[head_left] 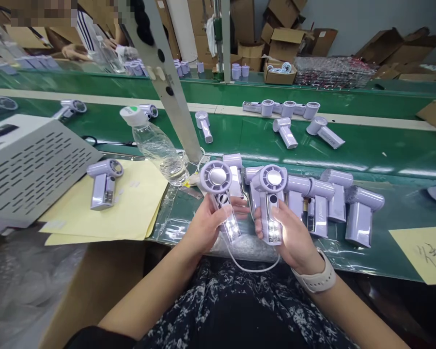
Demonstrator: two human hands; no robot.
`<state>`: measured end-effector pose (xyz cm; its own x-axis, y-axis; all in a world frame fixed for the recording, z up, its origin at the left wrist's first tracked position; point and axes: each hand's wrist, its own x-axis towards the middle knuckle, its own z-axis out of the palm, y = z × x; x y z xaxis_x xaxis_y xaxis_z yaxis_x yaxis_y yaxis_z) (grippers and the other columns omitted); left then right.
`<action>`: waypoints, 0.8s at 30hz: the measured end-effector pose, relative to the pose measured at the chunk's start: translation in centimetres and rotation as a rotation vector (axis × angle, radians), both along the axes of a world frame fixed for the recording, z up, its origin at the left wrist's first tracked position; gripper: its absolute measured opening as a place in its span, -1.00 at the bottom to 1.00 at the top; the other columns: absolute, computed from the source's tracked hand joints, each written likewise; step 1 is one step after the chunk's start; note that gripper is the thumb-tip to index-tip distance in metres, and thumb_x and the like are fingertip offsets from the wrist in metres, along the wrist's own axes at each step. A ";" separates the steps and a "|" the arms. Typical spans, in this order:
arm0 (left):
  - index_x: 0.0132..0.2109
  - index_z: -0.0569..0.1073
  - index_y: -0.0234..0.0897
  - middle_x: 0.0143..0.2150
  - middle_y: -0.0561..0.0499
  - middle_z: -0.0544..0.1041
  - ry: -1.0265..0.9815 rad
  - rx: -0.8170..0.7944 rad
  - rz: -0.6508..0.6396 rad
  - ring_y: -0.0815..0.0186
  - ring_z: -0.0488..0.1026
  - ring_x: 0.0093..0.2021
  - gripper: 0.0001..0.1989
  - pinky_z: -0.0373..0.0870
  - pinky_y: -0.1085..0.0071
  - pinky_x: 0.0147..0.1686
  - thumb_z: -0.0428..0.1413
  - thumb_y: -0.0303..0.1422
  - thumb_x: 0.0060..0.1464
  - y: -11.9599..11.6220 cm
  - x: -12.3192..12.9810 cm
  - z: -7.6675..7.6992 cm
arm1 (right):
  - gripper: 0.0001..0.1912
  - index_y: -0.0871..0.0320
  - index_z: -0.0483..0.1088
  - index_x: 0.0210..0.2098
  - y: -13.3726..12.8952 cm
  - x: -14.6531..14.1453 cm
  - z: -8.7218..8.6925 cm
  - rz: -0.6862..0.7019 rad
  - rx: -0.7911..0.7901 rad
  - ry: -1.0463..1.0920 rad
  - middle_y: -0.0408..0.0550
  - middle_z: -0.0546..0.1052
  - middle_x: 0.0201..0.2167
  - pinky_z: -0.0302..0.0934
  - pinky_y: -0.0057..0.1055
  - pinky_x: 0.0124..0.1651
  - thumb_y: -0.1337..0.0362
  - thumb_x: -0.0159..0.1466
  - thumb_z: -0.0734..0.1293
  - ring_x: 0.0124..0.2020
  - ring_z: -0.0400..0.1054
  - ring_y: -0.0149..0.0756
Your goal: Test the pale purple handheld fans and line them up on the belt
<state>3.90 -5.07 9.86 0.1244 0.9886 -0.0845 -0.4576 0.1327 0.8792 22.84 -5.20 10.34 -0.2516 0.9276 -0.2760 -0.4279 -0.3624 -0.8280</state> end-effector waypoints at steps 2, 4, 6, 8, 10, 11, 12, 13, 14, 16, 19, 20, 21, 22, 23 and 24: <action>-0.01 0.51 -0.34 0.07 -0.27 0.59 -0.096 -0.001 -0.042 0.04 0.58 0.00 -0.39 0.48 0.11 0.09 0.35 0.06 0.00 -0.1 -0.9 -0.5 | -0.61 0.05 0.36 0.04 0.4 -1.8 0.0 0.071 0.035 -0.005 -0.11 0.53 -0.30 0.32 -0.38 -0.46 0.04 0.31 0.41 -0.48 0.41 -0.33; -0.06 0.54 -0.33 -0.06 -0.21 0.60 -0.242 -0.017 -0.131 0.13 0.58 -0.20 -0.24 0.56 0.17 -0.10 0.26 0.29 -0.10 -0.4 -2.0 -0.9 | -0.41 -0.01 0.19 0.29 0.9 -3.7 0.1 0.198 0.127 -0.039 -0.10 0.54 -0.26 0.36 -0.31 -0.41 -0.01 0.35 0.36 -0.42 0.46 -0.24; -0.21 0.52 -0.27 -0.30 -0.04 0.54 -0.381 -0.049 -0.169 0.28 0.49 -0.44 -0.27 0.56 0.27 -0.35 0.22 0.35 -0.15 -0.9 -3.3 -1.1 | -0.32 -0.02 0.10 0.41 1.6 -5.1 0.4 0.339 0.297 -0.189 -0.02 0.58 -0.17 0.43 -0.16 -0.20 -0.05 0.39 0.30 -0.23 0.52 -0.11; -0.33 0.46 -0.25 -0.40 0.02 0.48 -0.436 -0.058 -0.112 0.29 0.49 -0.45 -0.35 0.55 0.31 -0.39 0.25 0.30 -0.11 -1.4 -4.6 -1.1 | -0.41 0.02 0.26 0.36 2.9 -6.0 1.0 0.448 0.492 -0.457 0.04 0.61 -0.16 0.39 -0.01 -0.01 -0.07 0.44 0.25 -0.14 0.52 -0.02; -0.36 0.45 -0.25 -0.36 -0.02 0.53 -0.420 -0.056 -0.027 0.19 0.57 -0.32 -0.37 0.59 0.26 -0.29 0.23 0.29 -0.08 -1.9 -5.8 -1.2 | -0.54 0.08 0.47 0.20 4.8 -6.7 1.5 0.434 0.693 -0.808 0.08 0.63 -0.26 0.35 0.12 0.00 -0.01 0.49 0.19 -0.24 0.51 0.02; -0.36 0.45 -0.26 -0.33 -0.05 0.55 -0.405 -0.055 -0.004 0.13 0.59 -0.26 -0.36 0.60 0.22 -0.26 0.22 0.30 -0.08 -2.1 -6.3 -1.2 | -0.58 0.13 0.53 0.12 5.8 -7.3 1.5 0.376 0.803 -0.981 0.11 0.63 -0.28 0.35 0.16 -0.02 0.07 0.50 0.18 -0.27 0.50 0.05; -0.36 0.46 -0.26 -0.31 -0.07 0.57 -0.394 -0.057 0.016 0.09 0.61 -0.22 -0.35 0.61 0.20 -0.24 0.22 0.31 -0.09 -2.3 -6.8 -1.3 | -0.63 0.18 0.57 0.04 6.9 -7.9 1.4 0.304 0.910 -1.126 0.18 0.63 -0.25 0.33 0.20 0.00 0.17 0.49 0.19 -0.22 0.50 0.10; -0.37 0.46 -0.27 -0.30 -0.09 0.58 -0.392 -0.055 0.034 0.06 0.61 -0.19 -0.34 0.62 0.18 -0.22 0.22 0.31 -0.09 -2.4 -7.2 -1.4 | -0.68 0.23 0.60 -0.02 7.9 -8.7 1.1 0.242 1.006 -1.230 0.25 0.63 -0.16 0.29 0.24 0.08 0.28 0.45 0.23 -0.11 0.49 0.16; -0.38 0.47 -0.27 -0.29 -0.10 0.59 -0.395 -0.052 0.045 0.05 0.62 -0.16 -0.34 0.63 0.18 -0.21 0.22 0.31 -0.09 -2.6 -7.5 -1.4 | -0.73 0.26 0.61 -0.09 8.7 -9.5 0.6 0.205 1.082 -1.286 0.31 0.60 -0.05 0.22 0.27 0.18 0.40 0.39 0.26 0.04 0.44 0.22; -0.39 0.47 -0.28 -0.28 -0.12 0.59 -0.420 -0.043 0.048 0.03 0.62 -0.13 -0.34 0.63 0.18 -0.19 0.22 0.31 -0.08 -2.8 -7.8 -1.5 | -0.75 0.26 0.63 -0.24 9.9 -10.9 -0.5 0.233 1.163 -1.296 0.33 0.55 0.10 0.05 0.26 0.36 0.56 0.26 0.31 0.22 0.32 0.24; -0.41 0.47 -0.29 -0.24 -0.12 0.60 -0.475 -0.045 0.018 0.07 0.61 -0.12 -0.34 0.61 0.25 -0.18 0.23 0.30 -0.09 -2.9 -7.9 -1.4 | -0.75 0.18 0.59 -0.40 10.4 -11.2 -0.9 0.248 1.205 -1.272 0.23 0.57 0.07 -0.08 0.30 0.43 0.56 0.24 0.33 0.24 0.32 0.18; -0.41 0.47 -0.30 -0.23 -0.12 0.60 -0.483 -0.045 0.006 0.09 0.61 -0.12 -0.34 0.61 0.28 -0.17 0.24 0.30 -0.10 -2.8 -7.9 -1.4 | -0.77 0.15 0.58 -0.41 10.3 -10.7 -0.5 0.211 1.203 -1.248 0.20 0.59 0.03 -0.06 0.33 0.41 0.52 0.25 0.34 0.20 0.35 0.16; -0.42 0.47 -0.31 -0.22 -0.12 0.59 -0.486 -0.043 -0.005 0.10 0.61 -0.11 -0.34 0.61 0.30 -0.16 0.24 0.30 -0.10 -2.7 -7.9 -1.3 | -0.80 0.14 0.57 -0.40 10.0 -10.0 0.3 0.163 1.186 -1.202 0.17 0.60 -0.01 -0.01 0.35 0.38 0.48 0.27 0.35 0.16 0.38 0.14; -0.41 0.48 -0.32 -0.22 -0.13 0.59 -0.488 -0.039 -0.019 0.11 0.60 -0.11 -0.33 0.61 0.30 -0.15 0.24 0.29 -0.10 -2.6 -7.9 -1.2 | -0.83 0.12 0.56 -0.38 9.6 -9.2 1.3 0.116 1.159 -1.130 0.13 0.60 -0.03 0.08 0.34 0.33 0.43 0.29 0.36 0.12 0.41 0.11; -0.41 0.49 -0.32 -0.23 -0.13 0.59 -0.493 -0.032 -0.033 0.11 0.60 -0.11 -0.33 0.62 0.30 -0.15 0.24 0.29 -0.09 -2.4 -7.7 -1.1 | -0.86 0.09 0.56 -0.35 9.1 -8.2 2.4 0.089 1.125 -1.033 0.10 0.59 -0.02 0.17 0.29 0.29 0.39 0.31 0.37 0.10 0.43 0.08; -0.40 0.49 -0.32 -0.25 -0.12 0.60 -0.503 -0.022 -0.053 0.10 0.61 -0.12 -0.34 0.62 0.28 -0.16 0.23 0.29 -0.08 -2.2 -7.5 -1.0 | -0.89 0.06 0.56 -0.32 8.4 -7.3 3.5 0.092 1.093 -0.923 0.06 0.57 0.03 0.23 0.22 0.27 0.36 0.32 0.39 0.13 0.43 0.05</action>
